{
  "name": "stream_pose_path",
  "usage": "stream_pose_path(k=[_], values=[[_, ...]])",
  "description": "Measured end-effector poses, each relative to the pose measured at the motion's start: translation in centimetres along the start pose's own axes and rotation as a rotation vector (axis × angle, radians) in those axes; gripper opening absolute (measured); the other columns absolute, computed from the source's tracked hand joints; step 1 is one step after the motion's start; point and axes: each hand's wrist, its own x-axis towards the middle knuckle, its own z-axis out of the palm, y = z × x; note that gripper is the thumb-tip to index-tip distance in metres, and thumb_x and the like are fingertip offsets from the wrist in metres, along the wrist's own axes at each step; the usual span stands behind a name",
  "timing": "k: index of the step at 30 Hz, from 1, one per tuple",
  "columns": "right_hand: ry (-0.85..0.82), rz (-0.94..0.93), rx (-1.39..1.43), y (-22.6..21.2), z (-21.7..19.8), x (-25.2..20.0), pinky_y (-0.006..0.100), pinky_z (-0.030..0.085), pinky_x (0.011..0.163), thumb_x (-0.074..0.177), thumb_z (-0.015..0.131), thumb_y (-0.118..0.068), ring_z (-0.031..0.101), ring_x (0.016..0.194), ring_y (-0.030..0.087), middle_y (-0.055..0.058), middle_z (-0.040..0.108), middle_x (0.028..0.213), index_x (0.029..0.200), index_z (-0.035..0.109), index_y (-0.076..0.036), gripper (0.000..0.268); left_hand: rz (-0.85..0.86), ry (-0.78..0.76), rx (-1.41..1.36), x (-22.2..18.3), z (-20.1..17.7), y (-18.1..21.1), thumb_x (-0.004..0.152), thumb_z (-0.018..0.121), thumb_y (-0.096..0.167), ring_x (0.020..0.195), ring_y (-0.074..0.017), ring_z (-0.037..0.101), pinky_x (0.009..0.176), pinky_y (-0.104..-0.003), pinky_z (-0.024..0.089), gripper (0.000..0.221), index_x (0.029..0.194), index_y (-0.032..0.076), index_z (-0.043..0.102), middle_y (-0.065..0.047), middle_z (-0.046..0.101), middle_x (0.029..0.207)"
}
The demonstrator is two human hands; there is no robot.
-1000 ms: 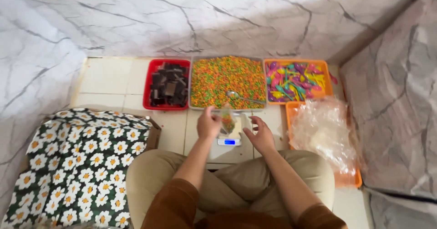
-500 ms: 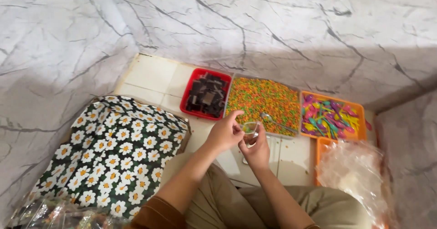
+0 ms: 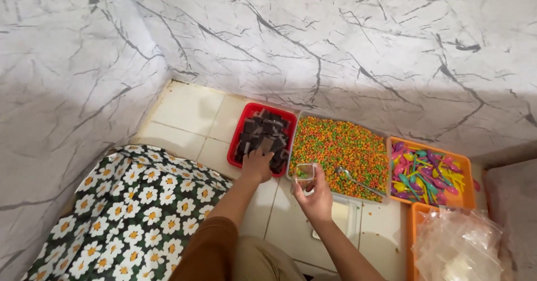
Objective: Manually scooping small candies into plastic bags, weighing them on a digital scale, and sealing them for distribution.
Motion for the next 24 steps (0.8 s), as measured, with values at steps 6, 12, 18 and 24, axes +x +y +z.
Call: stream_pose_path(k=[6, 12, 18, 24], values=[[0.03, -0.08, -0.006, 2.2, 1.2, 1.0, 0.036, 0.06, 0.062, 0.076, 0.085, -0.027, 0.073, 0.07, 0.022, 0.006, 0.068, 0.068, 0.149, 0.048, -0.012, 0.083, -0.095, 0.014, 0.235, 5.1, 3.4, -0.8, 0.093, 0.064, 0.02, 0.153, -0.0429, 0.026, 0.123, -0.063, 0.012, 0.065, 0.155, 0.03, 0.047, -0.023, 0.026, 0.168], [0.011, -0.186, -0.021, 2.2, 1.3, 0.9, 0.029, 0.052, 0.057, 0.079, 0.079, -0.022, 0.062, 0.066, 0.014, 0.003, 0.072, 0.113, 0.146, 0.044, -0.004, 0.078, -0.091, 0.13, 0.316, 5.6, 4.7, -2.7, 0.088, 0.059, 0.017, 0.131, -0.0362, 0.046, 0.114, -0.054, 0.024, 0.059, 0.144, 0.003, 0.05, -0.014, 0.038, 0.16], [-0.016, -0.109, -0.083, 2.6, 1.5, 0.4, 0.03, 0.053, 0.056, 0.079, 0.079, -0.029, 0.064, 0.067, 0.014, 0.003, 0.069, 0.084, 0.145, 0.047, -0.005, 0.078, -0.112, 0.052, 0.117, 5.6, 3.2, -2.2, 0.081, 0.064, 0.023, 0.148, -0.0396, 0.03, 0.121, -0.053, 0.02, 0.072, 0.152, 0.026, 0.049, -0.015, 0.02, 0.169], [-0.024, -0.109, -0.088, 1.7, 1.0, 1.0, 0.029, 0.053, 0.055, 0.081, 0.079, -0.027, 0.063, 0.068, 0.014, 0.004, 0.069, 0.089, 0.147, 0.045, -0.005, 0.078, -0.104, 0.186, 0.109, 6.9, 4.3, -2.4, 0.073, 0.074, 0.042, 0.119, -0.0364, 0.05, 0.118, -0.049, 0.024, 0.071, 0.134, 0.01, 0.061, -0.014, 0.051, 0.133]])
